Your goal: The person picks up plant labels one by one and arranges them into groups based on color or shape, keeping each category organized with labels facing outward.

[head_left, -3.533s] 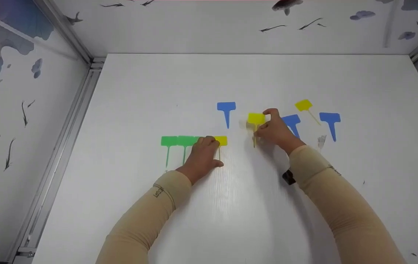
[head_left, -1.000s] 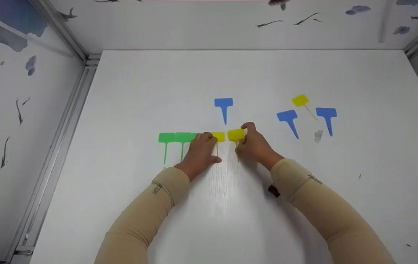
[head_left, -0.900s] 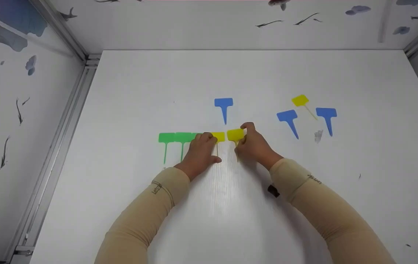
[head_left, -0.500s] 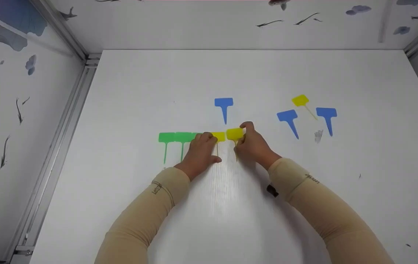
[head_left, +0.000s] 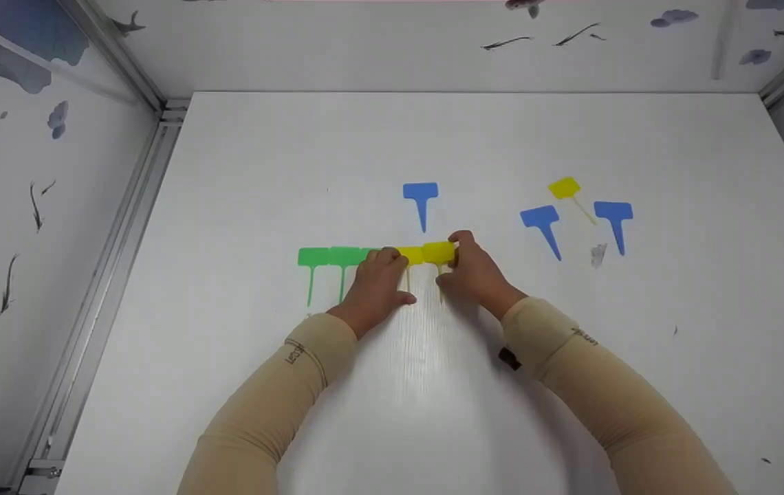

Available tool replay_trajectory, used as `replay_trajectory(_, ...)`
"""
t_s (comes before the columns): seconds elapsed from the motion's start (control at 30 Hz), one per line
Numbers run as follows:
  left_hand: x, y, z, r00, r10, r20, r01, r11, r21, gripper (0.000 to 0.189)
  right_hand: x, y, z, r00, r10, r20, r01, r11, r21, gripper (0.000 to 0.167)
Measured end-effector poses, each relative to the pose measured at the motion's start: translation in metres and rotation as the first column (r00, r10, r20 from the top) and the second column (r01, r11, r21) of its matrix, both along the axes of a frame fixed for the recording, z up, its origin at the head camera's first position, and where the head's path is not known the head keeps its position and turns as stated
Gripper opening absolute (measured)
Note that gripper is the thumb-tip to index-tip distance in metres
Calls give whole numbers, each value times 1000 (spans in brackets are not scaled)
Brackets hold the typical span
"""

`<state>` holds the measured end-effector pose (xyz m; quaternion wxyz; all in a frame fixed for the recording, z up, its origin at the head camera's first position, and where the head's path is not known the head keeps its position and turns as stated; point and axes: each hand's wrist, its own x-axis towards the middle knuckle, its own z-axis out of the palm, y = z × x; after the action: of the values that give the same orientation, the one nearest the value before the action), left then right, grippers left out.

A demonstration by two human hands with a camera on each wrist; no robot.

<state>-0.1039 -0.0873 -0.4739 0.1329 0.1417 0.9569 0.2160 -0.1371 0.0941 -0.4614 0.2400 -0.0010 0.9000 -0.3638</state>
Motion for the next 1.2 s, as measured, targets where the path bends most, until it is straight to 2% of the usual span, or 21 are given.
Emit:
replay_trajectory(0.43,1,0,0,1000,8,6,-8,1000,-12,65,-2,-2,-3,1000,0,-23,1,999,46,66)
replay_trajectory(0.83,1,0,1,1000,5,18,-5,1000,-10,66,-2,-2,-1,1000,10,-1,-10,997,79,67)
replay_trajectory(1.2,0,-1,1,1000,-23,17,23,999,-28,64,-2,1,-2,999,30,-12,-29,997,68,68)
